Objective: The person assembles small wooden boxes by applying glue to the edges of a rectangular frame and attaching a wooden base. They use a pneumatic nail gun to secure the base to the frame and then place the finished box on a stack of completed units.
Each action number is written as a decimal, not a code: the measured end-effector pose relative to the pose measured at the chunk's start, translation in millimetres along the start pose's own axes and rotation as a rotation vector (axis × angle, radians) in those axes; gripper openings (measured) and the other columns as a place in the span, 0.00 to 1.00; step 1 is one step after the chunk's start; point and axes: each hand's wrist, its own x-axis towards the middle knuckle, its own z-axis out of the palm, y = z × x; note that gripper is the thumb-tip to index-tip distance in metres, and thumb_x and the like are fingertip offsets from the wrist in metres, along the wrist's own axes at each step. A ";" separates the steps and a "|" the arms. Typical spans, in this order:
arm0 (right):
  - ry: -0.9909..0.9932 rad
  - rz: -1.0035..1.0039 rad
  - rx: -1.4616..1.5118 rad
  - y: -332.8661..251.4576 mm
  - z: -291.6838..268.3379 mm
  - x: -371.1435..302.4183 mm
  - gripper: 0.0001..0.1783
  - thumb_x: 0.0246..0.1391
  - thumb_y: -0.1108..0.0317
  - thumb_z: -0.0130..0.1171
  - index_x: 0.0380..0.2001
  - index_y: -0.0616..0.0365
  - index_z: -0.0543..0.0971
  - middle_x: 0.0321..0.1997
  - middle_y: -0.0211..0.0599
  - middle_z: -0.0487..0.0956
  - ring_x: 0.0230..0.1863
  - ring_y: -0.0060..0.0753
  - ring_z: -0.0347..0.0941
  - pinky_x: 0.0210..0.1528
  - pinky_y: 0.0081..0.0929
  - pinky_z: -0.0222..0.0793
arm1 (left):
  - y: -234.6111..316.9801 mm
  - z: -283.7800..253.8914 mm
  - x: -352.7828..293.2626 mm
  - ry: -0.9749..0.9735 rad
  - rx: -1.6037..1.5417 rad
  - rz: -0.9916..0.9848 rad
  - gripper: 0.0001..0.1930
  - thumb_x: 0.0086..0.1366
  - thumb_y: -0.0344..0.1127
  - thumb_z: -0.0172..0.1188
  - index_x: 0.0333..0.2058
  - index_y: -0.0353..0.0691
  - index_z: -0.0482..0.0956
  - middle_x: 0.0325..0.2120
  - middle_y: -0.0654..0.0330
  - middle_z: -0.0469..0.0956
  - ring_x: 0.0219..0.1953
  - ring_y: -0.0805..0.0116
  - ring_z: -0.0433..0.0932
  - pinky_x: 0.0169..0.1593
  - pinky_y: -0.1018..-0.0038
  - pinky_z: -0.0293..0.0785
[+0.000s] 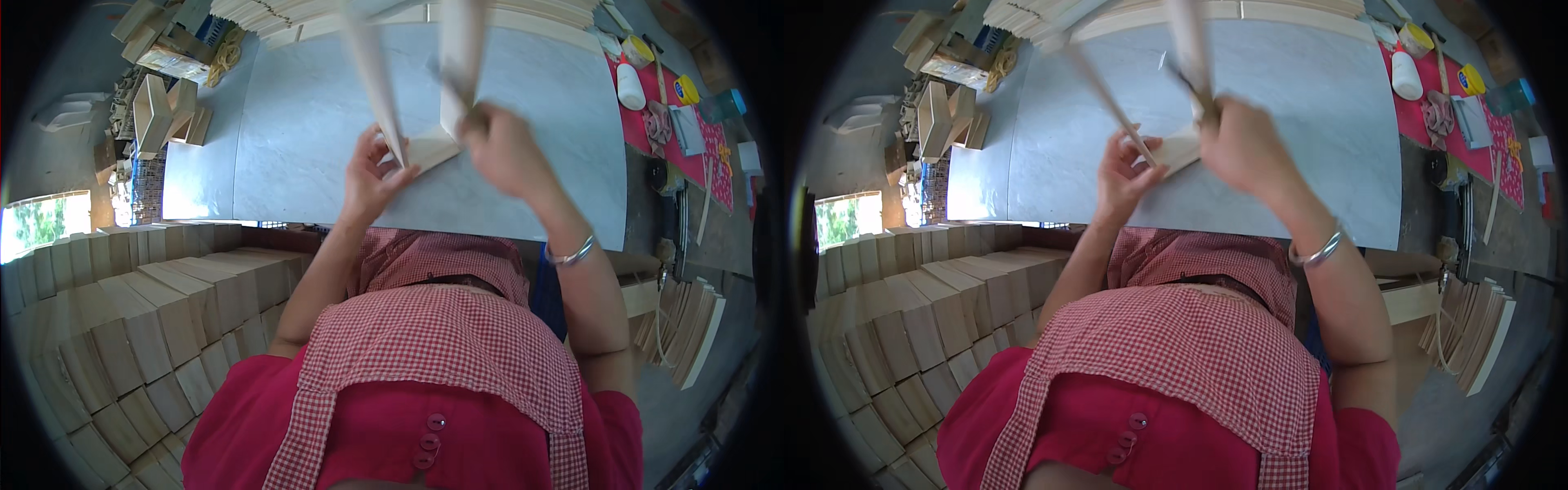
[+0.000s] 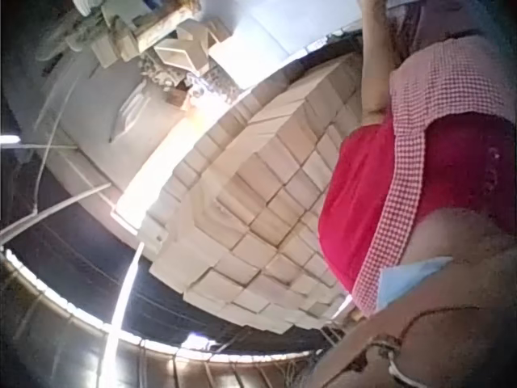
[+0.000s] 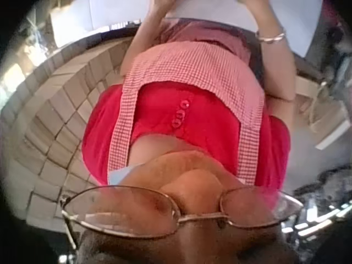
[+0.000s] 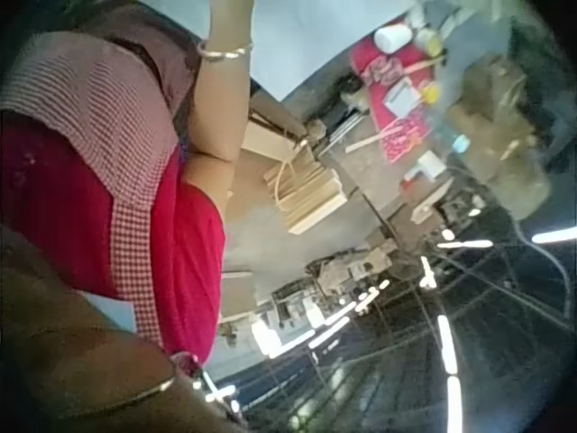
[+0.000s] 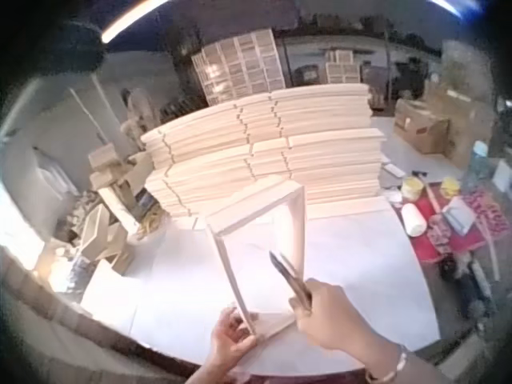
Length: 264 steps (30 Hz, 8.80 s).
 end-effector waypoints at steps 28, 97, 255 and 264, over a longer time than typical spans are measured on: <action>0.889 0.766 -0.266 304.1 -210.0 -185.8 0.32 0.45 0.56 0.71 0.50 0.66 0.78 0.41 0.55 0.84 0.45 0.56 0.81 0.51 0.43 0.74 | 40.0 20.7 -19.1 0.327 -0.450 -0.595 0.27 0.74 0.50 0.58 0.60 0.35 0.66 0.53 0.52 0.71 0.55 0.59 0.74 0.59 0.57 0.75; -0.146 0.328 0.542 134.3 -7.6 39.7 0.12 0.61 0.66 0.60 0.37 0.67 0.83 0.29 0.35 0.83 0.22 0.23 0.76 0.24 0.21 0.72 | 22.8 93.8 91.0 -0.598 1.480 0.600 0.47 0.58 0.62 0.65 0.74 0.67 0.55 0.77 0.58 0.46 0.76 0.40 0.46 0.69 0.28 0.48; 0.410 -0.443 0.413 9.5 72.8 91.8 0.31 0.48 0.66 0.75 0.52 0.61 0.71 0.44 0.41 0.77 0.42 0.33 0.76 0.43 0.32 0.76 | -19.7 54.7 -18.3 -0.163 1.172 0.528 0.31 0.65 0.52 0.62 0.62 0.41 0.73 0.73 0.53 0.57 0.77 0.52 0.47 0.74 0.41 0.47; 0.457 -0.413 0.361 24.1 59.0 82.8 0.31 0.48 0.64 0.75 0.52 0.61 0.72 0.45 0.41 0.77 0.42 0.34 0.77 0.44 0.32 0.76 | -18.5 55.2 -18.5 -0.162 1.199 0.516 0.32 0.64 0.52 0.63 0.63 0.42 0.72 0.74 0.54 0.55 0.78 0.53 0.48 0.73 0.41 0.49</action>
